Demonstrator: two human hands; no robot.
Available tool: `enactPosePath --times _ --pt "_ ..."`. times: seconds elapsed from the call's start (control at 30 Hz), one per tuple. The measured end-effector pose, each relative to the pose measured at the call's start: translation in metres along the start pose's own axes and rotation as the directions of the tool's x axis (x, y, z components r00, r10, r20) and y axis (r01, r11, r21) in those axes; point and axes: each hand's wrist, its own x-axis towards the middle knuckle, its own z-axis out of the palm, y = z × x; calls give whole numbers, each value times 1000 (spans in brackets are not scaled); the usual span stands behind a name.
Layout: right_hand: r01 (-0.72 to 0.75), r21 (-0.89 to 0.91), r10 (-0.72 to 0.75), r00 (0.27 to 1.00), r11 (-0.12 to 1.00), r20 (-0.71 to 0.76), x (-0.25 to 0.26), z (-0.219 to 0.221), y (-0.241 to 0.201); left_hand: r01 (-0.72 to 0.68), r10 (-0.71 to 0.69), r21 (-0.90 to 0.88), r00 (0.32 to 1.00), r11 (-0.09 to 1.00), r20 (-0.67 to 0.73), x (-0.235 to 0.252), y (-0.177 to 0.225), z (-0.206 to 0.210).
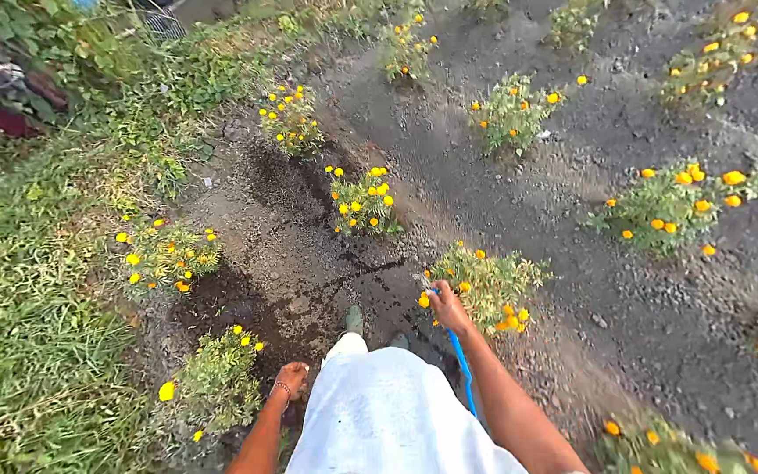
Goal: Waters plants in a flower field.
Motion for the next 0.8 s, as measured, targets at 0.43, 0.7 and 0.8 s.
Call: enactPosePath --times 0.43,0.7,0.8 --pt "-274 117 288 951 954 -117 111 120 -12 -23 29 126 998 992 -49 74 70 -159" --pt "-625 274 670 734 732 -116 234 165 14 -11 33 335 998 942 -59 244 156 -375" --pt "-676 327 741 659 660 -133 269 177 23 -73 108 475 993 877 -47 306 218 -431"
